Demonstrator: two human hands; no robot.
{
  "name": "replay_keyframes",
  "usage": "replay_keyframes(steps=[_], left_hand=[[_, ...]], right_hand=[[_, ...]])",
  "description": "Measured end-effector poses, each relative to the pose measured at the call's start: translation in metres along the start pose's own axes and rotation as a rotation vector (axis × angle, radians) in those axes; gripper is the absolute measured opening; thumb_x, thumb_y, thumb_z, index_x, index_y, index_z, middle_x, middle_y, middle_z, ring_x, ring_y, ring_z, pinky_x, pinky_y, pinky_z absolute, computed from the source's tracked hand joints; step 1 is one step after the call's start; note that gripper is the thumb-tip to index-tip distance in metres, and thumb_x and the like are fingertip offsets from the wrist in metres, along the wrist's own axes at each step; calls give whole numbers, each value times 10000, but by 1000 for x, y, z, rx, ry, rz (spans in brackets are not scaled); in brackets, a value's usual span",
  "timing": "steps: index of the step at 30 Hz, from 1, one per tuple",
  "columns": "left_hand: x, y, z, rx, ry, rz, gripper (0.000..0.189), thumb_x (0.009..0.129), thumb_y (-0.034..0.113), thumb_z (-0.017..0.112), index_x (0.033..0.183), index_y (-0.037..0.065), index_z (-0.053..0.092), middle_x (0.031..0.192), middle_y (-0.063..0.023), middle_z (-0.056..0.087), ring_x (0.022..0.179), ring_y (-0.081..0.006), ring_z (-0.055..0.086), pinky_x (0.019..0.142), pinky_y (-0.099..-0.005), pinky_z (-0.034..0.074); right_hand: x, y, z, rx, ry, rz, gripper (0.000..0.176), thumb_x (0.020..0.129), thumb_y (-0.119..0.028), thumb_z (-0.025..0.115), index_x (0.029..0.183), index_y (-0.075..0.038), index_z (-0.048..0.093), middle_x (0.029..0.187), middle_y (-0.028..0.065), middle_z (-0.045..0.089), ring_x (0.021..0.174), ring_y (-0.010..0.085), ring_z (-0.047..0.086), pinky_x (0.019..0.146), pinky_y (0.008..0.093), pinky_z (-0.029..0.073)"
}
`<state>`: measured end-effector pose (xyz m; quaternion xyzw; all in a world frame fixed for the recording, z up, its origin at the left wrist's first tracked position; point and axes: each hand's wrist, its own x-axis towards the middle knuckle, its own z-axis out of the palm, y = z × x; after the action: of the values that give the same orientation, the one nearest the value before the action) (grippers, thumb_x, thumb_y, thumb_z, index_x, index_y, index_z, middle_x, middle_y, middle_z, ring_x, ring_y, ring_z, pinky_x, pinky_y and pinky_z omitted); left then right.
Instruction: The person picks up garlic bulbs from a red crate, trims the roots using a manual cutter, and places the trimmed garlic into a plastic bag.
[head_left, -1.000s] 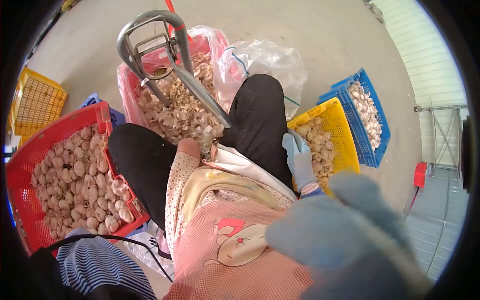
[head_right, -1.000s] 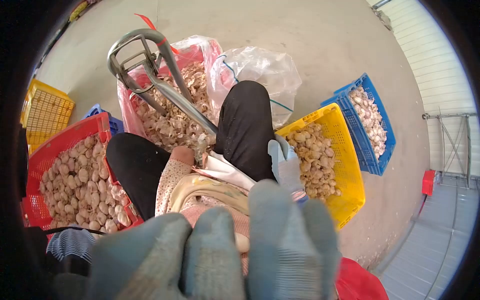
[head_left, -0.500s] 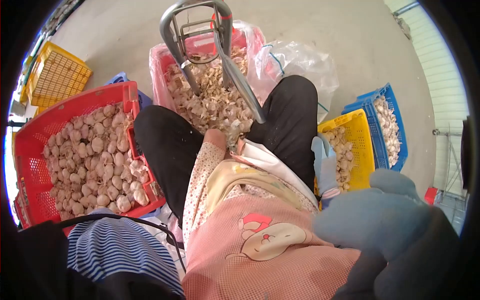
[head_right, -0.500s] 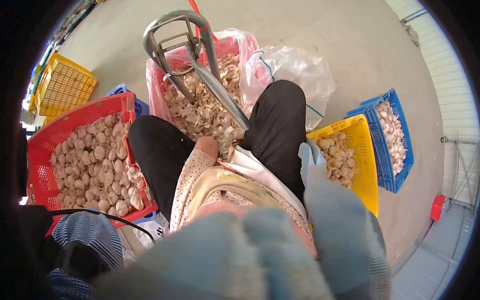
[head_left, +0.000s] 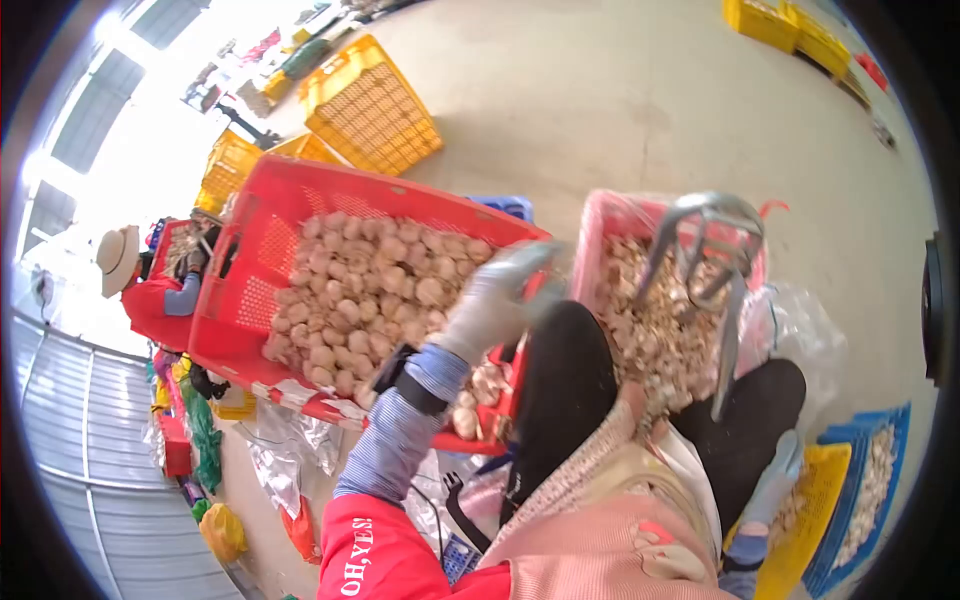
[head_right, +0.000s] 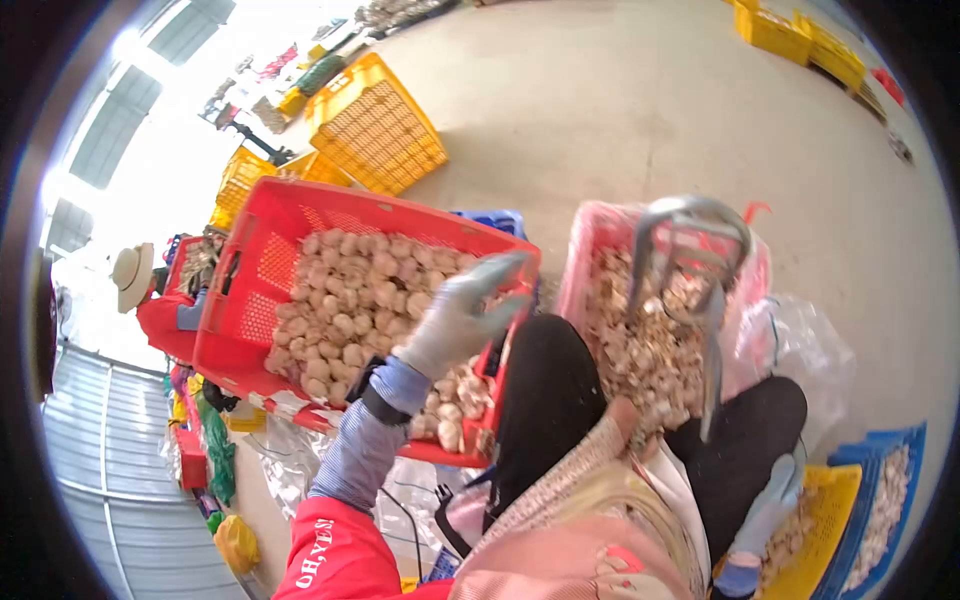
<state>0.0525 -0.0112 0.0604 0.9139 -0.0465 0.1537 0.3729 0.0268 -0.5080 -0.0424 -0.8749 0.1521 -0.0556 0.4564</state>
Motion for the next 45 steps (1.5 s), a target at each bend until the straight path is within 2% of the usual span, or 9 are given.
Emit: replay_keyframes(steps=[3, 6, 11, 17, 28, 36, 38, 43, 45], left_hand=[[-34, -120, -92, 478, 344, -343, 564, 866, 252, 700, 1356, 25, 535, 1344, -180, 581, 1260, -288, 545, 1039, -356, 425], [-88, -195, -187, 776, 577, -973, 645, 807, 410, 626, 1354, 82, 538, 1290, -260, 568, 1201, -416, 539, 988, -462, 454], [-148, -210, -265, 885, 724, -1669, 737, 842, 620, 529, 1408, 149, 505, 1420, -196, 482, 1327, -392, 429, 1111, -464, 354], [-218, -297, -279, 598, 569, -1591, 808, 802, 748, 517, 1346, 152, 565, 1393, -193, 514, 1296, -383, 471, 1063, -480, 377], [-144, -213, -211, 657, 94, -1642, 910, 756, 800, 498, 1435, 194, 497, 1447, -189, 487, 1341, -335, 462, 1094, -441, 361], [-118, -137, -79, 305, 353, -1409, 967, 682, 716, 692, 1438, 168, 438, 1384, -210, 515, 1243, -366, 543, 1046, -461, 416], [-142, -174, -53, 456, 375, -1286, 896, 710, 633, 721, 1408, 127, 478, 1257, -213, 599, 1159, -349, 601, 982, -423, 460], [-117, -167, -88, 17, 644, -1119, 524, 792, 375, 718, 1104, -45, 688, 1008, -139, 721, 954, -203, 651, 876, -317, 498], [-124, -195, -124, 211, 733, -1083, 420, 819, 328, 653, 1083, 5, 696, 1047, -172, 710, 955, -280, 666, 879, -355, 504]], right_hand=[[7, 3, 1, -142, 96, -15, 535, 1028, -350, 485, 1318, 98, 520, 1290, 241, 580, 1134, 316, 544, 1018, 361, 398], [0, -23, 1, -334, 79, 75, 544, 1035, -386, 454, 1345, 56, 517, 1369, 202, 549, 1204, 316, 530, 1048, 351, 386], [-10, -82, 14, -619, 66, 32, 511, 1039, -387, 437, 1368, -6, 522, 1413, 124, 539, 1253, 281, 521, 1062, 316, 387], [17, -10, 6, -506, 87, 27, 509, 1044, -391, 409, 1369, -17, 525, 1413, 113, 544, 1252, 262, 528, 1036, 279, 402], [30, 28, 9, -517, 174, 95, 498, 1045, -350, 419, 1381, 5, 514, 1400, 144, 551, 1253, 273, 531, 1025, 293, 415], [21, 19, 23, -132, 239, 31, 516, 1025, -350, 489, 1349, 51, 521, 1368, 203, 550, 1204, 310, 534, 1053, 341, 393], [15, 5, 24, -135, 211, 72, 523, 1022, -353, 495, 1351, 53, 519, 1368, 199, 550, 1202, 304, 532, 1051, 341, 395], [15, 12, 11, -197, 193, 86, 524, 1029, -357, 476, 1359, 49, 514, 1368, 195, 549, 1213, 292, 525, 1048, 333, 397], [16, 18, 13, -177, 207, 89, 524, 1033, -360, 464, 1360, 47, 514, 1370, 193, 548, 1217, 286, 524, 1047, 326, 398]])
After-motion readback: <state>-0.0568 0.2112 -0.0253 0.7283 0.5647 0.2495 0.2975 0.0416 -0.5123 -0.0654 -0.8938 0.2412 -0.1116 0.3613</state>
